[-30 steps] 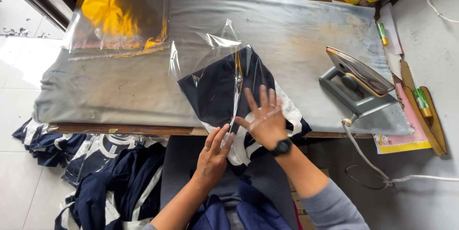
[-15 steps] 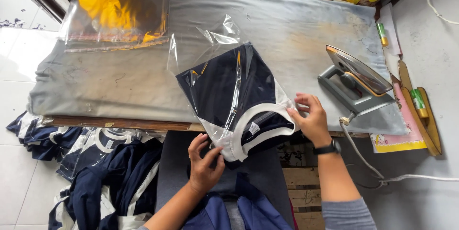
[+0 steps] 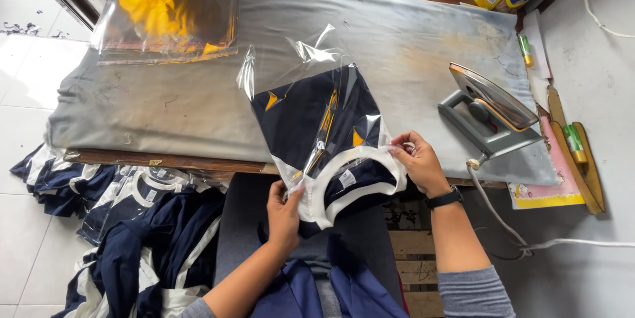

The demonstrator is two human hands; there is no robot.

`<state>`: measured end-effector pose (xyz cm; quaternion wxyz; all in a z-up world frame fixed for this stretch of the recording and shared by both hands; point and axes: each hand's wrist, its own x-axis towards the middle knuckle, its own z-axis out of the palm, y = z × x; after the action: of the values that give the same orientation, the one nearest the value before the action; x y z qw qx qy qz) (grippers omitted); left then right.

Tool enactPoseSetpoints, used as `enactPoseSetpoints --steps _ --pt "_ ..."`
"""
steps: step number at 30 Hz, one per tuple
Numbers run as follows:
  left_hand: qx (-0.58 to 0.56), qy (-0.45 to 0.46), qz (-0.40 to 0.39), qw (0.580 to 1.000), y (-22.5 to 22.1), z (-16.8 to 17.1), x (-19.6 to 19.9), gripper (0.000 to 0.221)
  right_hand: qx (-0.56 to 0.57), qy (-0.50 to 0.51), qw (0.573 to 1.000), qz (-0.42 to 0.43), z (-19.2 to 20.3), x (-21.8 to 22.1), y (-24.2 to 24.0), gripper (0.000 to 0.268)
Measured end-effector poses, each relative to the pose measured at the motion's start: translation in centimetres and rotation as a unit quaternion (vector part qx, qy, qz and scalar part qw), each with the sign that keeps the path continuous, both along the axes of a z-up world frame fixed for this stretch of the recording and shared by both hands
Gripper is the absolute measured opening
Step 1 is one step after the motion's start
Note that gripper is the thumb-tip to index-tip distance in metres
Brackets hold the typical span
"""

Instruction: Ironing a shirt, folding it neatly, and placing it into a clear plastic packaging sleeve.

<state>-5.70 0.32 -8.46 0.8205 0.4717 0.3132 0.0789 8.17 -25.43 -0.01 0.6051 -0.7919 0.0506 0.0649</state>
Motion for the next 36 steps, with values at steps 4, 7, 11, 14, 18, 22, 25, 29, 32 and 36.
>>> enactPoseSetpoints --steps 4,7,11,14,18,22,25,29,32,36 --pt "-0.024 0.041 0.039 0.998 2.2 2.2 -0.4 0.021 0.07 0.091 0.993 0.014 0.1 -2.6 -0.1 0.018" --pt "-0.027 0.047 0.041 0.998 4.2 5.6 -1.0 0.021 0.108 0.111 0.988 0.014 1.0 -4.8 0.6 0.018" --pt "0.007 0.039 0.023 0.999 5.8 11.0 -1.4 0.054 0.153 0.088 0.984 -0.028 4.3 -7.6 1.9 0.027" --pt "0.043 0.007 -0.017 0.999 6.6 15.4 -1.7 0.058 0.137 0.049 0.988 -0.058 7.2 -9.1 2.2 0.025" --pt "0.058 0.005 -0.044 0.997 7.3 18.1 -1.3 0.039 0.125 0.016 0.988 -0.091 9.4 -10.0 1.6 0.02" --pt "-0.027 -0.014 -0.026 0.999 7.4 20.1 0.9 0.033 0.235 -0.04 0.969 -0.062 13.2 -9.9 2.2 0.042" --pt "-0.052 -0.055 -0.032 0.997 7.2 22.4 2.8 0.031 0.239 -0.079 0.967 -0.047 15.5 -9.2 2.6 0.051" --pt "0.107 -0.073 -0.047 0.99 7.1 23.9 6.9 0.027 0.176 -0.124 0.975 -0.047 19.5 -6.7 4.1 0.031" --pt "0.054 -0.099 -0.044 0.993 7.6 25.0 13.0 0.018 0.133 -0.062 0.984 -0.099 20.6 -0.2 2.4 0.034" --pt "-0.103 -0.102 -0.062 0.988 7.1 30.8 13.8 0.008 0.053 -0.152 0.985 -0.059 23.2 5.5 -0.1 0.01"
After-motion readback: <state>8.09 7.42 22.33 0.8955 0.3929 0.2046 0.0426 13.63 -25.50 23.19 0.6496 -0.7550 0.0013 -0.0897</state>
